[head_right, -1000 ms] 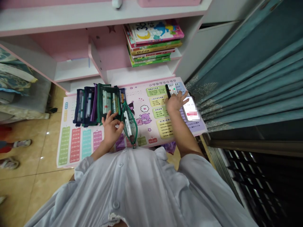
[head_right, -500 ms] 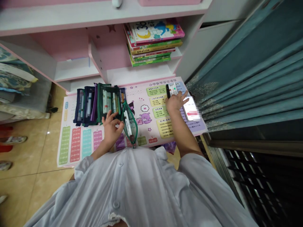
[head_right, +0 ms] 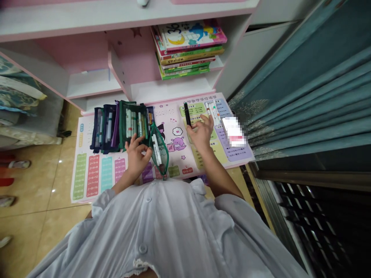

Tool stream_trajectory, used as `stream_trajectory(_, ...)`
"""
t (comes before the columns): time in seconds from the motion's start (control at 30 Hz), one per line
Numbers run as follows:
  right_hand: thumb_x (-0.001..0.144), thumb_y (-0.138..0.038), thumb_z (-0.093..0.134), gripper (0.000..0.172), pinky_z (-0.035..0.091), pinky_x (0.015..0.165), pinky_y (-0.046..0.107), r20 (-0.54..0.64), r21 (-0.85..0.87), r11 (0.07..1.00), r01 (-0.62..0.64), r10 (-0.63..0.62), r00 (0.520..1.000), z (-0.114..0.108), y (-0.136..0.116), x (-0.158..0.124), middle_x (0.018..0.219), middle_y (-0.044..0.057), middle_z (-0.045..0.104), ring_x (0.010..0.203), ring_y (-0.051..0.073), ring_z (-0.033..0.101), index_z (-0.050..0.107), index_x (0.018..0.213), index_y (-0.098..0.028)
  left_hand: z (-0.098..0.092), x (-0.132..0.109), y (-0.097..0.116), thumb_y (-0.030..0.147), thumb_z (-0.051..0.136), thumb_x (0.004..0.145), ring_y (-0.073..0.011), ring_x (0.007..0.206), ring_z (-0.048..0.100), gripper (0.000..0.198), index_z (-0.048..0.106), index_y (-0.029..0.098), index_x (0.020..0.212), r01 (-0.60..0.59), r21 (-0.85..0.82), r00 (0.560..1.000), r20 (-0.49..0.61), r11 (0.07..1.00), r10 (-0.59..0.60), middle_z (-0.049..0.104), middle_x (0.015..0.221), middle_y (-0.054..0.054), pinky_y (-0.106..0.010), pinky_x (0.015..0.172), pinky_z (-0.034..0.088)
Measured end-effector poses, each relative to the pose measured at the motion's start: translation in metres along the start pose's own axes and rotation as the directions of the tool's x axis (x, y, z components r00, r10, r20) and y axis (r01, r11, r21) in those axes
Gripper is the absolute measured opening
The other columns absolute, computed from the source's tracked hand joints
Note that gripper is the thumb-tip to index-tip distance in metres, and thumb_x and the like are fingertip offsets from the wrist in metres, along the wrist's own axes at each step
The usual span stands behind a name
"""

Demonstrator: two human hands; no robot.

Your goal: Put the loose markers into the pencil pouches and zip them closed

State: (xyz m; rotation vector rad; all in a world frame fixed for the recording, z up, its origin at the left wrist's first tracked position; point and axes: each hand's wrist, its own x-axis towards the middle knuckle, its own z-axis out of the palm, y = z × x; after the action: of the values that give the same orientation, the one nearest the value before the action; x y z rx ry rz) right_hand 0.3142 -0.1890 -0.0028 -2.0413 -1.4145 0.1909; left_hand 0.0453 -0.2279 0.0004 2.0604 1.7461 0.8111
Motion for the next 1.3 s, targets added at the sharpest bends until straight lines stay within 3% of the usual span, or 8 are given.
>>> stream_trajectory(0.27, 0.081, -0.03, 0.07, 0.023, 0.03, 0.122, 0.058, 0.118, 0.223, 0.944, 0.242, -0.273, 0.955, -0.027, -0.044, -0.071, 0.143, 0.009, 0.059, 0.152, 0.036, 0.032, 0.058, 0.063, -0.023, 0.002, 0.0, -0.001, 0.023, 0.063, 0.082, -0.0374, 0.148, 0.04, 0.021, 0.058, 0.022, 0.061, -0.005, 0.001, 1.0, -0.002, 1.0, 0.005, 0.068, 0.135, -0.01, -0.072, 0.118, 0.024)
stream_trajectory(0.47, 0.077, -0.028, 0.073, 0.02, 0.031, 0.121, 0.057, 0.263, 0.209, 0.919, 0.334, -0.381, 0.886, -0.02, -0.052, -0.092, 0.142, 0.01, 0.06, 0.151, 0.038, 0.031, 0.063, 0.06, -0.022, 0.0, 0.001, 0.001, 0.023, 0.063, 0.081, -0.0375, 0.147, 0.042, 0.021, 0.057, 0.022, 0.061, -0.003, 0.015, 1.0, -0.001, 1.0, 0.003, 0.068, 0.134, -0.009, -0.07, 0.118, 0.025)
stream_trajectory(0.8, 0.08, -0.03, 0.074, 0.018, 0.032, 0.116, 0.063, 0.335, 0.04, 0.942, 0.332, -0.326, 0.884, 0.005, -0.07, -0.097, 0.148, 0.015, 0.056, 0.151, 0.043, 0.027, 0.074, 0.066, -0.019, 0.001, 0.001, 0.001, 0.024, 0.062, 0.082, -0.0375, 0.148, 0.041, 0.021, 0.058, 0.022, 0.061, 0.0, 0.001, 1.0, 0.001, 1.0, 0.0, 0.068, 0.135, -0.009, -0.071, 0.118, 0.024)
stream_trajectory(1.03, 0.08, -0.033, 0.075, 0.017, 0.027, 0.117, 0.066, 0.442, -0.008, 0.944, 0.329, -0.292, 0.848, 0.008, -0.074, -0.098, 0.153, 0.018, 0.05, 0.153, 0.045, 0.021, 0.078, 0.077, -0.016, 0.002, 0.0, 0.0, 0.025, 0.062, 0.082, -0.0383, 0.147, 0.041, 0.022, 0.058, 0.022, 0.061, 0.0, -0.001, 1.0, -0.006, 1.0, 0.0, 0.068, 0.135, -0.009, -0.071, 0.118, 0.025)
stream_trajectory(1.17, 0.081, -0.032, 0.074, 0.014, 0.03, 0.116, 0.066, 0.422, -0.005, 0.933, 0.36, -0.324, 0.846, 0.009, -0.074, -0.1, 0.151, 0.017, 0.052, 0.152, 0.045, 0.025, 0.077, 0.082, -0.018, 0.003, 0.0, -0.001, 0.025, 0.062, 0.083, -0.0373, 0.148, 0.041, 0.021, 0.059, 0.022, 0.062, -0.01, -0.004, 1.0, -0.011, 1.0, 0.01, 0.068, 0.135, -0.01, -0.07, 0.118, 0.024)
stream_trajectory(1.3, 0.085, -0.035, 0.07, 0.017, 0.031, 0.118, 0.061, 0.221, 0.067, 0.93, 0.361, -0.366, 0.904, 0.011, -0.059, -0.085, 0.142, 0.013, 0.059, 0.149, 0.04, 0.03, 0.074, 0.077, -0.021, 0.001, 0.0, 0.0, 0.024, 0.062, 0.083, -0.0368, 0.149, 0.04, 0.022, 0.058, 0.021, 0.061, 0.001, 0.001, 1.0, 0.002, 1.0, -0.001, 0.068, 0.136, -0.009, -0.069, 0.12, 0.023)
